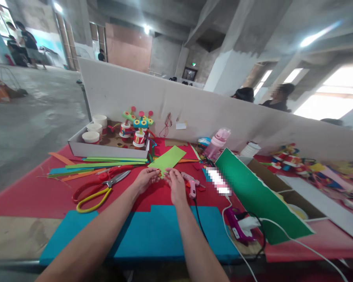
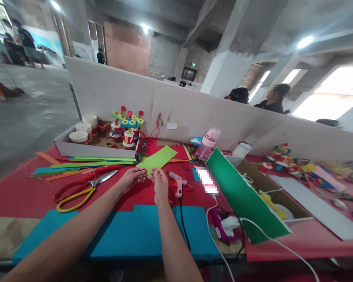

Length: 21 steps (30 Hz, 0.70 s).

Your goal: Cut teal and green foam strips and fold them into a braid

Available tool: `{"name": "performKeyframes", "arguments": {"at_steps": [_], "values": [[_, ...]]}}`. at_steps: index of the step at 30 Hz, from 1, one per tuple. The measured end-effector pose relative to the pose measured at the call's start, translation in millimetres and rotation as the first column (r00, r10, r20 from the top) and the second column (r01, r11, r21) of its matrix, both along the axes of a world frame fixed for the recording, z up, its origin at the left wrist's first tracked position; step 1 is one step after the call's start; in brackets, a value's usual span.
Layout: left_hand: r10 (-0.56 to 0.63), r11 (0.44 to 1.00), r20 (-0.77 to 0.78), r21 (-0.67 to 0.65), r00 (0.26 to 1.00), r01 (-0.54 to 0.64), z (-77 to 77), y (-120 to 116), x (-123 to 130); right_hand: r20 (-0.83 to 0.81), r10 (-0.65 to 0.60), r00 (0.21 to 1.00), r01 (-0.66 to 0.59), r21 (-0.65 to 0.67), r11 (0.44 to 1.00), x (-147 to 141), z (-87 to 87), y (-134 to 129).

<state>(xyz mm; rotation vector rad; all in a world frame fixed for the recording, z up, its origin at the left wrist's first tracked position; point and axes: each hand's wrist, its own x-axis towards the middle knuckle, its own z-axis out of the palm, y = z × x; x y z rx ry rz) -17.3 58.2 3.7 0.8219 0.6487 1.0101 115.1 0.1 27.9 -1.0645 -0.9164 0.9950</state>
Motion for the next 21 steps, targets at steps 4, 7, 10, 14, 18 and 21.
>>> {"name": "performKeyframes", "arguments": {"at_steps": [4,7,10,14,18,21], "values": [[0.003,0.998,0.028,-0.056,1.0,-0.001,3.6,-0.8,-4.3,0.416,-0.084,0.905,0.053,0.086,0.995,53.4,12.8,-31.0],[0.018,0.998,0.01,-0.065,1.0,-0.018,6.5,-2.4,-5.0,0.762,-0.227,0.606,0.291,0.053,0.955,100.5,4.8,-48.5],[0.038,0.998,0.004,-0.059,0.999,-0.038,8.5,-4.2,-5.0,0.857,-0.218,0.468,0.386,0.024,0.922,125.9,4.0,-62.2],[0.016,0.999,0.0,-0.034,1.0,-0.016,9.4,-6.4,-6.5,0.722,-0.33,0.608,0.382,0.098,0.919,117.5,37.5,-71.0],[-0.005,1.0,-0.023,-0.008,1.0,0.005,8.4,-7.6,-8.2,0.734,-0.437,0.52,0.356,0.278,0.892,94.6,67.6,-66.0],[-0.003,1.0,-0.032,0.004,0.999,0.003,6.3,-7.3,-8.7,0.77,-0.418,0.483,0.358,0.262,0.896,85.6,69.1,-63.6]]}}
